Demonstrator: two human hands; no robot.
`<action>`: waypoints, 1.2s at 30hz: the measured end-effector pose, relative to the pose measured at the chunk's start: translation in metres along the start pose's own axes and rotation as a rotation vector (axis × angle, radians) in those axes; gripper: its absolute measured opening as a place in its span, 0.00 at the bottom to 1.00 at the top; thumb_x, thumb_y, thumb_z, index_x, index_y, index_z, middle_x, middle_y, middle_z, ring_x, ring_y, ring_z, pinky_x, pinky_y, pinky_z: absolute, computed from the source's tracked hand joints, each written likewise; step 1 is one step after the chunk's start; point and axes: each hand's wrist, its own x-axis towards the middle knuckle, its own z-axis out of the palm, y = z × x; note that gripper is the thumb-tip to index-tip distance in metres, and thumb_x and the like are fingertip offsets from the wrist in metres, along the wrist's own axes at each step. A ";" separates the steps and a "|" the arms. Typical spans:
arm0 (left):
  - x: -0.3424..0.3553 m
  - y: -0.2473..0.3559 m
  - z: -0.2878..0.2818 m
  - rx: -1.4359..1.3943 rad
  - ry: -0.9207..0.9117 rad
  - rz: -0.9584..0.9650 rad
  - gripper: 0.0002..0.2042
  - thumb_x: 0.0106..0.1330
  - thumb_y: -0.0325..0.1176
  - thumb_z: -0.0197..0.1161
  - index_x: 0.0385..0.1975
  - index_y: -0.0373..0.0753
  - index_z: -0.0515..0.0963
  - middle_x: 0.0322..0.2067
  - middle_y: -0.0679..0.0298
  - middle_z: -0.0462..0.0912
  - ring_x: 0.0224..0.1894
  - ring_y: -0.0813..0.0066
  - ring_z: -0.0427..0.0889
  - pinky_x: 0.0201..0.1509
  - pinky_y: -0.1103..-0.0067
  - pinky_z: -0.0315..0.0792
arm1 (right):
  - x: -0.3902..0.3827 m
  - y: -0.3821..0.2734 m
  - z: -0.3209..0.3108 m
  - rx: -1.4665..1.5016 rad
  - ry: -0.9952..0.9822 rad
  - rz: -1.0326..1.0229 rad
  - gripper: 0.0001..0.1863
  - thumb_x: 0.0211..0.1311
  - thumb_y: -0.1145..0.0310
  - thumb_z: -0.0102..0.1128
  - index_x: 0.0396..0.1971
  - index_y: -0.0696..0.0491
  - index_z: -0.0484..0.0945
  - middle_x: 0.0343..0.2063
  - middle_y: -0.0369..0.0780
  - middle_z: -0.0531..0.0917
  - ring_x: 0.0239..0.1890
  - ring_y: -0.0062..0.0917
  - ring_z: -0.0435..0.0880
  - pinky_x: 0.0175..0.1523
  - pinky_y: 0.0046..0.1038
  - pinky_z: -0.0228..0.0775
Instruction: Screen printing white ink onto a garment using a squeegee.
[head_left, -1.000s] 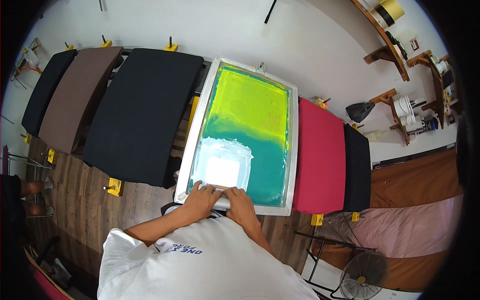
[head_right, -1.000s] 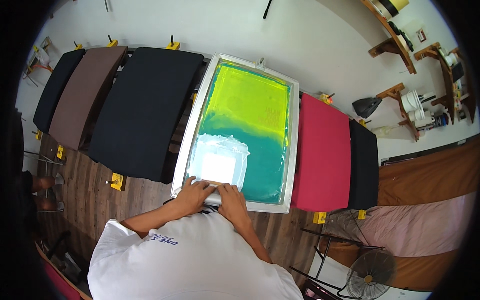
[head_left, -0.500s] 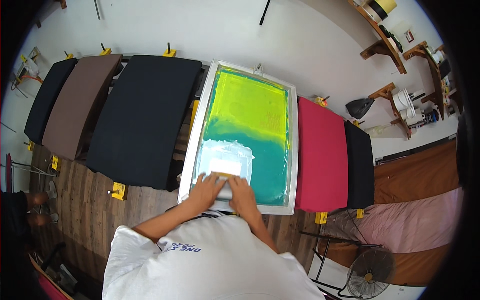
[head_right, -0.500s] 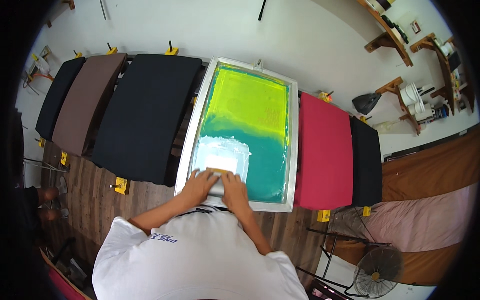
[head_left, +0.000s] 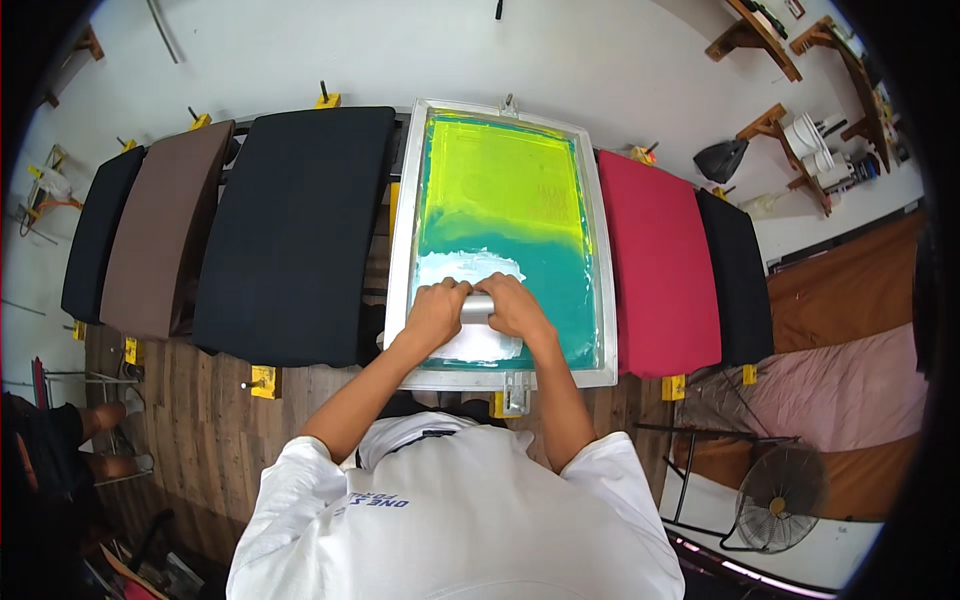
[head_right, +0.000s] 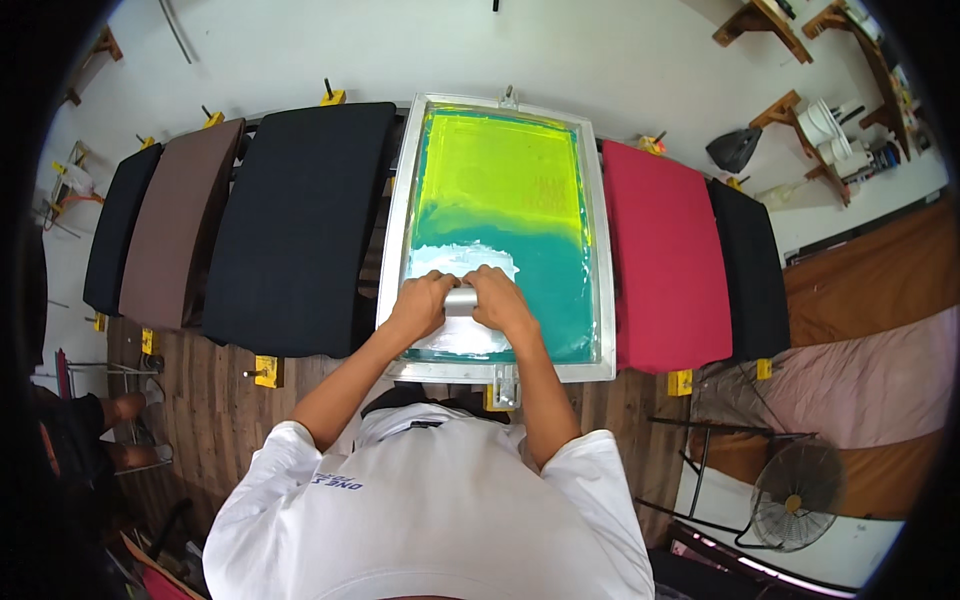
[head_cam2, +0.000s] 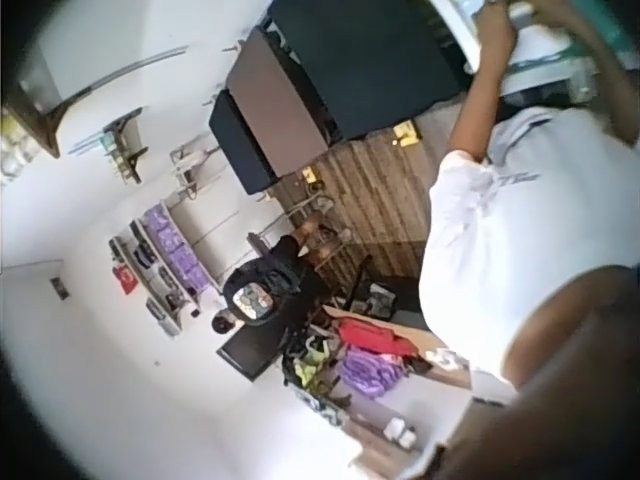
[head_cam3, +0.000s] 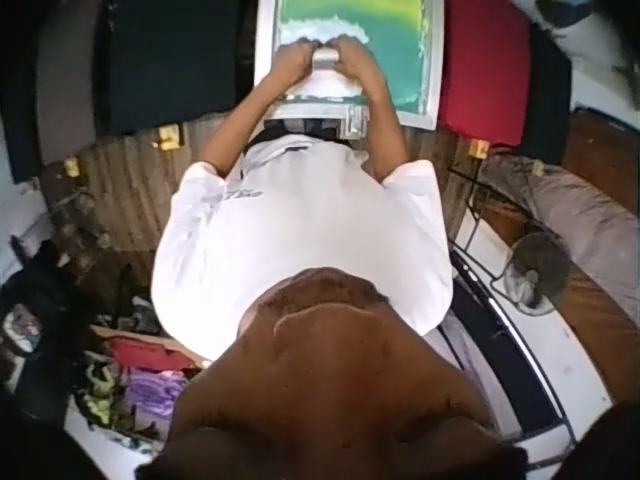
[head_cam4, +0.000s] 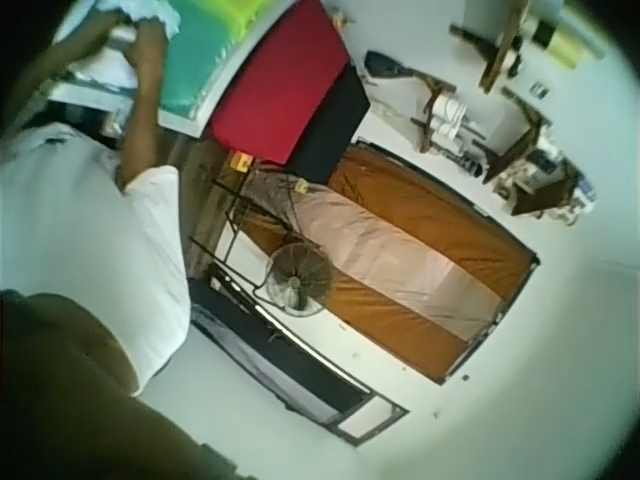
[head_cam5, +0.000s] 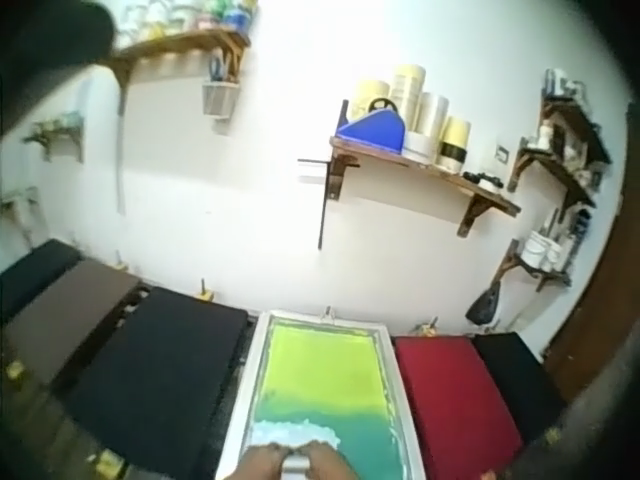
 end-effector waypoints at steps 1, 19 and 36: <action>-0.001 0.001 0.002 0.006 0.037 -0.002 0.16 0.52 0.21 0.60 0.42 0.36 0.80 0.34 0.50 0.83 0.35 0.48 0.83 0.42 0.61 0.76 | -0.006 -0.004 0.003 0.003 0.003 0.012 0.26 0.39 0.83 0.58 0.45 0.58 0.79 0.40 0.48 0.80 0.47 0.46 0.76 0.55 0.40 0.70; 0.019 -0.010 -0.018 -0.009 -0.082 -0.037 0.17 0.48 0.19 0.62 0.40 0.38 0.82 0.34 0.46 0.84 0.37 0.47 0.84 0.43 0.62 0.77 | 0.009 -0.015 -0.012 -0.049 -0.013 0.104 0.21 0.42 0.78 0.60 0.41 0.54 0.83 0.38 0.49 0.83 0.44 0.46 0.81 0.51 0.41 0.75; -0.068 0.045 -0.004 -0.071 -0.137 -0.123 0.23 0.45 0.15 0.61 0.46 0.36 0.80 0.40 0.50 0.82 0.40 0.48 0.83 0.45 0.63 0.79 | -0.085 -0.043 0.031 0.069 0.040 0.173 0.23 0.36 0.79 0.65 0.41 0.57 0.81 0.41 0.45 0.79 0.47 0.42 0.76 0.52 0.39 0.73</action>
